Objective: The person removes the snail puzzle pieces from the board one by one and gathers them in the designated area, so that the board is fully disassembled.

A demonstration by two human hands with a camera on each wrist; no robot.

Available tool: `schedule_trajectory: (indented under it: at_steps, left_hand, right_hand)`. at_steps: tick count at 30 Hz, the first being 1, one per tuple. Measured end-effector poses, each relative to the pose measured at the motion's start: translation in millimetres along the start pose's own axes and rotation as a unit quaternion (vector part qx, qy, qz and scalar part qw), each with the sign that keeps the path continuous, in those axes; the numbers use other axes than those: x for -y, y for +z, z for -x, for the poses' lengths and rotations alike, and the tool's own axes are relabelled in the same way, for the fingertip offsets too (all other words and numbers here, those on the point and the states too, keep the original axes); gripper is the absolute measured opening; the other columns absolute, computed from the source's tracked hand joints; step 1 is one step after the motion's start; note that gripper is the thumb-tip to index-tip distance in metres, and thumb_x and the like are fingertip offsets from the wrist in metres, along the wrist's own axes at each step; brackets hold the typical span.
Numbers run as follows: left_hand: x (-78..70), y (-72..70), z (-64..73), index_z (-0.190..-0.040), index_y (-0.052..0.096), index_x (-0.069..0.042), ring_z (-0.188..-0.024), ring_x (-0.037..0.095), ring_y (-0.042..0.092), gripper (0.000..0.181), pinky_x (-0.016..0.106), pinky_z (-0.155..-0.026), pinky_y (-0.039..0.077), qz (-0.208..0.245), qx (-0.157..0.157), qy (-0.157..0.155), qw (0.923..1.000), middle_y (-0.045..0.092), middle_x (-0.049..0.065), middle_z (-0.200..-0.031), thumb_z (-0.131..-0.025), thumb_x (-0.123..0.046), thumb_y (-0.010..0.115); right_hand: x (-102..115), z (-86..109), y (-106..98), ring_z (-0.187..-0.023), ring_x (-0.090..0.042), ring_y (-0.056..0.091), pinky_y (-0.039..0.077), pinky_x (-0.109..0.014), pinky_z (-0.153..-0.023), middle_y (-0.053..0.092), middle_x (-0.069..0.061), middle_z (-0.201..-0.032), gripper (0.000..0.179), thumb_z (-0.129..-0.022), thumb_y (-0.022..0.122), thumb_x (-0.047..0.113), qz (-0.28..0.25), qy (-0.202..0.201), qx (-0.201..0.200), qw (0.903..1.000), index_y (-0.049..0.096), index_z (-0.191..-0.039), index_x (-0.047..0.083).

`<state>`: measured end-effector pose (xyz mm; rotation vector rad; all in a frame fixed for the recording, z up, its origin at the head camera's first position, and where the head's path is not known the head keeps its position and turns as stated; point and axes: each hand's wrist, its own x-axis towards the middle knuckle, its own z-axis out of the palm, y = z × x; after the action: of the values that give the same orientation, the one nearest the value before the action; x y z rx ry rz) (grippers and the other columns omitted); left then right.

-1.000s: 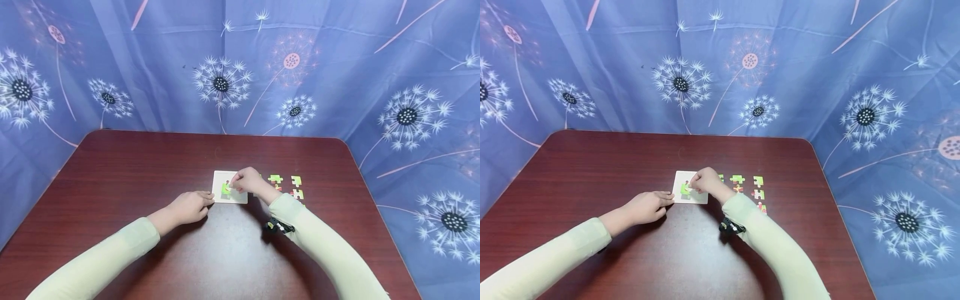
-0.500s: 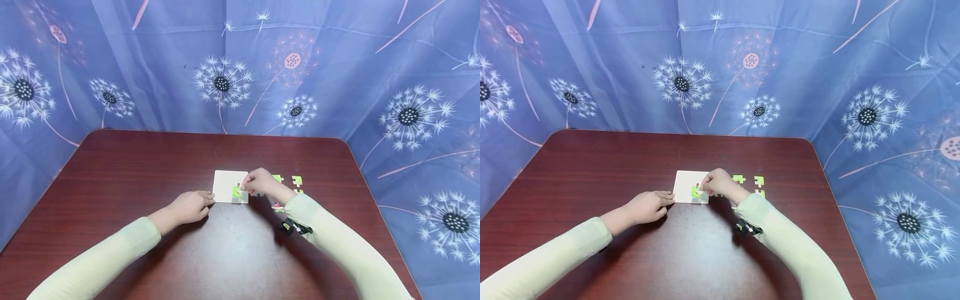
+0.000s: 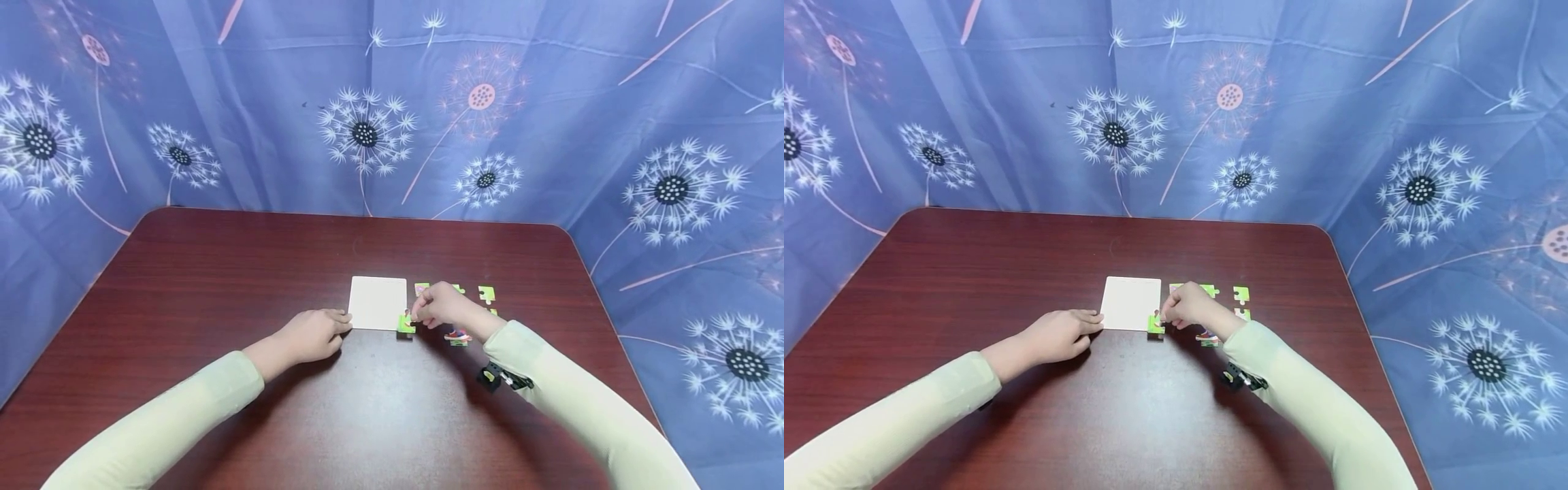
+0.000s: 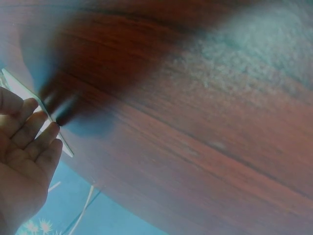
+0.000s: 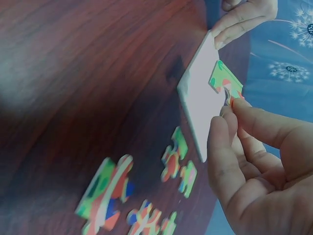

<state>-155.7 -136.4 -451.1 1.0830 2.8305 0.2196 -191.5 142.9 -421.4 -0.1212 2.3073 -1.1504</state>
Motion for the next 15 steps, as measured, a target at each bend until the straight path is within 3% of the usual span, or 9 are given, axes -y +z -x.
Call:
schedule_trajectory:
  at_steps: [8,15]
  left_hand:
    - [-0.4,-0.7,1.7,-0.123,0.075,-0.005,-0.13,0.027,0.066,0.037,0.046,-0.104,0.056,-0.01,0.007,-0.005,0.9999,0.07,0.01,-0.135,-0.09,-0.011,0.06]
    - [-2.3,-2.2,0.6,-0.123,0.075,-0.004,-0.13,0.028,0.065,0.036,0.046,-0.105,0.055,-0.008,0.007,-0.007,0.9999,0.07,0.011,-0.135,-0.09,-0.011,0.06]
  right_hand:
    - [-16,4.2,-6,-0.063,-0.009,0.058,0.06,-0.026,-0.064,0.072,-0.006,-0.077,0.008,-0.09,0.067,-0.002,0.015,0.007,0.017,0.9997,0.071,-0.088,-0.009]
    - [-25,4.0,-10,-0.061,-0.008,0.057,0.059,-0.023,-0.061,0.068,0.001,-0.07,0.005,-0.088,0.068,-0.004,0.022,0.026,0.019,0.9992,0.071,-0.086,-0.008]
